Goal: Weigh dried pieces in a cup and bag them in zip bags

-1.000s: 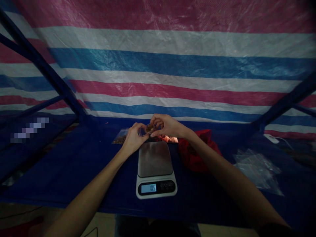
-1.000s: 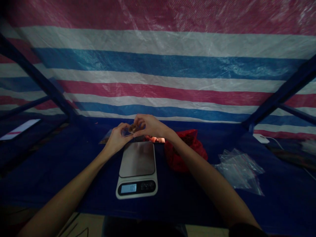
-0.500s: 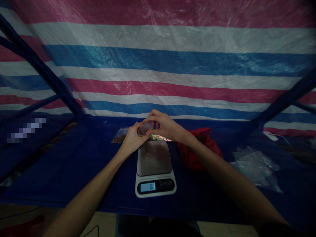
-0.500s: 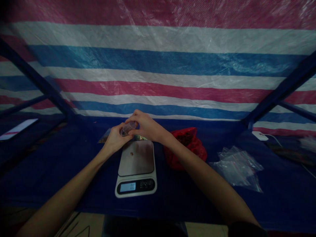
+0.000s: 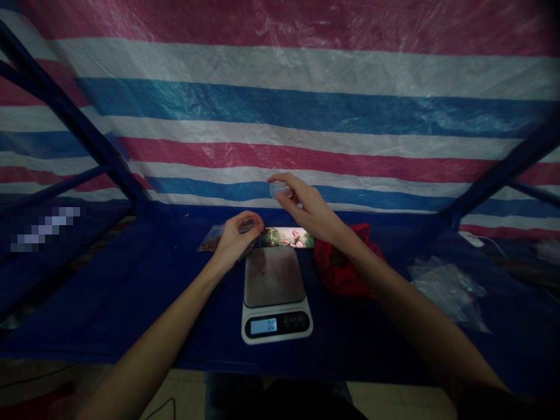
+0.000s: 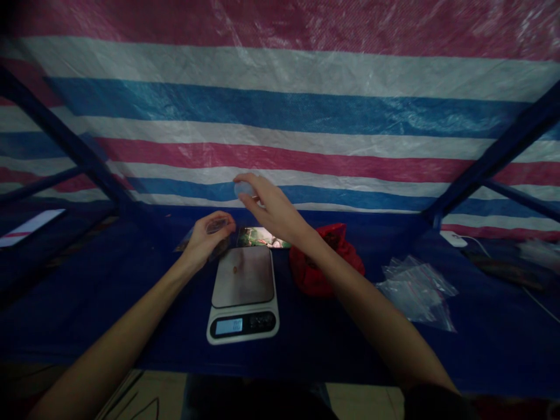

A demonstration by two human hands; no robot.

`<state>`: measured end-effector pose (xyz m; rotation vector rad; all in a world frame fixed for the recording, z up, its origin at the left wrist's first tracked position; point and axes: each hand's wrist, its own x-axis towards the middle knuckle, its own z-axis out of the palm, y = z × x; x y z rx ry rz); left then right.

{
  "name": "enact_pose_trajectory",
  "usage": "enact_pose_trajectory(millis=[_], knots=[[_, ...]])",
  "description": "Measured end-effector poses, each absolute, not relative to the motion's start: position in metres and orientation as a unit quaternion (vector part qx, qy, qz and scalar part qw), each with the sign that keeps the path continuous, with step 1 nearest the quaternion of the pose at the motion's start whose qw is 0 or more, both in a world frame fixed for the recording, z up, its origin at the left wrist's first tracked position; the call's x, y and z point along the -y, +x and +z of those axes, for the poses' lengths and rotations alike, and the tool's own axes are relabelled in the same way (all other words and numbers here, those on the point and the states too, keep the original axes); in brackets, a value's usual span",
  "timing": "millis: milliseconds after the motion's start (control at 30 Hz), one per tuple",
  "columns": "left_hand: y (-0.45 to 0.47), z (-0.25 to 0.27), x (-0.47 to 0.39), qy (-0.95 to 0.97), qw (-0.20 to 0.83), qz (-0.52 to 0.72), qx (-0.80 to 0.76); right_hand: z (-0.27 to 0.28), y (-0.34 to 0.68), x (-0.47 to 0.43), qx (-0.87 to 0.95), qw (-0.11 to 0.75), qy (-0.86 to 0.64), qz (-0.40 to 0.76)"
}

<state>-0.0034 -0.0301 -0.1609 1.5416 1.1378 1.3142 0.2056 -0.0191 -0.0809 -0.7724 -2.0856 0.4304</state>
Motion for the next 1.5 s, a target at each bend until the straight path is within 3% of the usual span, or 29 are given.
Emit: enact_pose_trajectory(millis=[133,300,467,600,767,967,1067,1233,1400,1500], knots=[[-0.004,-0.158,0.031,0.529,0.498,0.550,-0.412,-0.088,0.238,0.052,0.824,0.375,-0.383,0.184],[-0.005,-0.157,0.030,0.480,0.578,0.531,-0.392,-0.148,0.278,0.117,0.748,0.358,-0.508,0.233],[-0.002,-0.159,0.035,0.487,0.598,0.500,-0.393,-0.204,0.282,0.163,0.748,0.317,-0.563,0.154],[0.002,-0.159,0.039,0.498,0.585,0.500,-0.398,-0.200,0.272,0.165,0.785,0.295,-0.538,0.082],[0.001,-0.156,0.037,0.543,0.524,0.532,-0.383,-0.166,0.242,0.144,0.809,0.319,-0.486,0.087],[-0.003,-0.157,0.031,0.573,0.473,0.552,-0.379,-0.165,0.183,0.109,0.872,0.187,-0.450,0.052],[-0.004,-0.159,0.028,0.592,0.448,0.544,-0.390,-0.173,0.168,0.101,0.875,0.163,-0.454,0.027],[-0.001,-0.162,0.027,0.631,0.427,0.525,-0.378,-0.176,0.170,0.104,0.871,0.214,-0.442,0.021],[0.002,-0.163,0.030,0.667,0.421,0.503,-0.352,-0.151,0.180,0.104,0.821,0.407,-0.397,0.050],[0.005,-0.163,0.034,0.708,0.400,0.469,-0.345,-0.137,0.180,0.097,0.799,0.462,-0.382,0.038]])
